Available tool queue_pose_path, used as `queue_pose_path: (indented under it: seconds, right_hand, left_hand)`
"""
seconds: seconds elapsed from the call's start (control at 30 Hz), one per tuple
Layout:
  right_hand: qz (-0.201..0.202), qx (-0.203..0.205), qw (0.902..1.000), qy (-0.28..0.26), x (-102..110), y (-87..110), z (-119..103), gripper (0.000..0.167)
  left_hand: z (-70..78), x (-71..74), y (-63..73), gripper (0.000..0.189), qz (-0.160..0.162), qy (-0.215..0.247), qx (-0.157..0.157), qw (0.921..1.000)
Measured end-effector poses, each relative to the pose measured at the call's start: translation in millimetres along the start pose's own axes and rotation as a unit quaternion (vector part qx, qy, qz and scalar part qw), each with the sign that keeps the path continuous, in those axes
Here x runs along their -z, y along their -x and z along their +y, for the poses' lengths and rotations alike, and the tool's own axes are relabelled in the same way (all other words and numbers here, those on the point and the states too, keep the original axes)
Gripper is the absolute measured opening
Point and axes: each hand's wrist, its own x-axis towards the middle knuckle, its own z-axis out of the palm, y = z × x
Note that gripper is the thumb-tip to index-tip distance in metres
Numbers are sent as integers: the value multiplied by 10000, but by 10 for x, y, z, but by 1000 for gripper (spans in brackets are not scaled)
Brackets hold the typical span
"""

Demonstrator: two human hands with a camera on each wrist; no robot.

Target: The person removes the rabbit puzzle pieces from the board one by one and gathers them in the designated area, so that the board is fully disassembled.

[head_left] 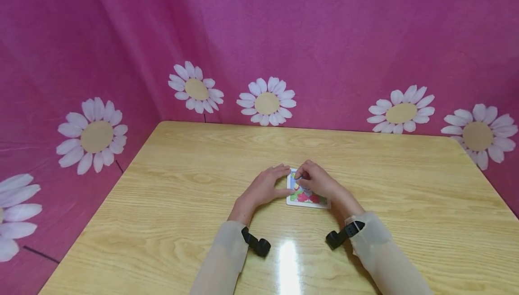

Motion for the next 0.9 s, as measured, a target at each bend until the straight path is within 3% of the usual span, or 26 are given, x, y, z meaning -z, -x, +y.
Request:
queue_pose_path:
  seconds: [0.23, 0.67, 0.9]
  right_hand:
    - [47, -199, 9997, 117, 16, 18, 13, 24]
    - [-213, -31, 9998, -47, 33, -27, -13, 22]
    - [97, -42, 9997, -198, -1, 11, 16, 25]
  left_hand:
    - [22, -1, -4, 67, -64, 37, 45, 10000]
    - [11, -11, 5, 68, -106, 66, 83, 9999]
    - [4, -15, -4, 68, -68, 67, 44, 9999]
